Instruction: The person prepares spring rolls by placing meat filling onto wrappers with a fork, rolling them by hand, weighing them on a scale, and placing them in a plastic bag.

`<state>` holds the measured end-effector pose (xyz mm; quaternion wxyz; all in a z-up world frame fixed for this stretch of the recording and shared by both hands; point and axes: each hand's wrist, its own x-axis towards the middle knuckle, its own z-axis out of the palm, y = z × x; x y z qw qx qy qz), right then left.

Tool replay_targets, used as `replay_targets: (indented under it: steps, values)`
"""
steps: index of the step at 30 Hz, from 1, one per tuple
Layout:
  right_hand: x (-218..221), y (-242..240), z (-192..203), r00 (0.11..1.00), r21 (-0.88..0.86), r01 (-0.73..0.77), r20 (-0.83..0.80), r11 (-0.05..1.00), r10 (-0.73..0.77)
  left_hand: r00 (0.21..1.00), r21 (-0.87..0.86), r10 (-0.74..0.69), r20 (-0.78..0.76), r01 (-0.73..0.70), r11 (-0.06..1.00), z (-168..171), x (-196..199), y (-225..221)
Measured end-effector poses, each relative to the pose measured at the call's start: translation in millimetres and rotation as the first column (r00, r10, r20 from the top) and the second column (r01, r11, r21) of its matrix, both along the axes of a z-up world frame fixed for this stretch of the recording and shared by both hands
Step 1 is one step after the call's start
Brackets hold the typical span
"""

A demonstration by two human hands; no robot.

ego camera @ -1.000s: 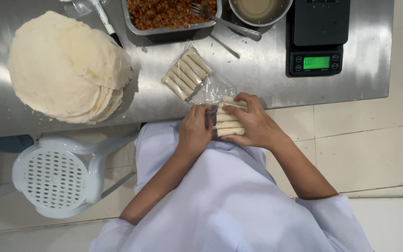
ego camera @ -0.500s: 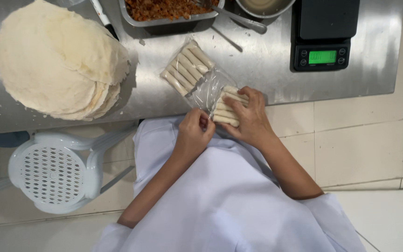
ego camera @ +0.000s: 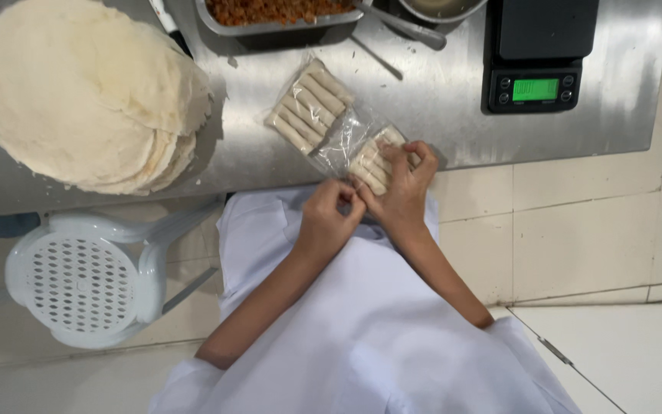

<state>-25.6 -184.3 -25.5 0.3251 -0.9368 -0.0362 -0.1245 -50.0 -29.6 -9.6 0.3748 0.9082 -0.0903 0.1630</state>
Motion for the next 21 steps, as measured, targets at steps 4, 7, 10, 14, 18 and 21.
replay_targets:
  steps: [4, 7, 10, 14, 18, 21]
  values:
    - [4.0, -0.3, -9.3, 0.996, -0.139, -0.041, 0.076, 0.989, 0.052, 0.995, -0.199, -0.027, -0.098, 0.007, 0.980, 0.4, 5.6, 4.4]
    - [-1.5, -12.5, 25.9, 0.980, -0.129, -0.197, -0.001, 0.972, 0.199, 0.988, -0.265, -0.081, -0.129, 0.045, 0.963, -1.0, 8.4, 12.0]
    - [-0.8, -32.1, 33.4, 0.943, -0.037, -0.334, -0.035, 0.942, 0.332, 0.978, -0.315, -0.121, -0.170, 0.063, 0.947, -8.5, 11.8, 22.9]
    - [3.8, -33.6, -24.3, 0.972, 0.169, -0.216, 0.133, 0.962, 0.195, 0.957, -0.341, -0.180, -0.227, 0.095, 0.935, -14.2, 8.5, 26.7]
    - [3.9, -15.6, -5.2, 0.969, 0.172, -0.213, 0.162, 0.962, 0.186, 0.867, -0.262, -0.271, -0.419, 0.171, 0.950, 26.6, 18.7, 55.2]
    - [15.5, -36.8, 23.4, 0.968, 0.257, -0.247, 0.113, 0.934, 0.225, 0.920, -0.105, -0.267, -0.287, 0.247, 0.963, 45.4, 23.8, 53.4]
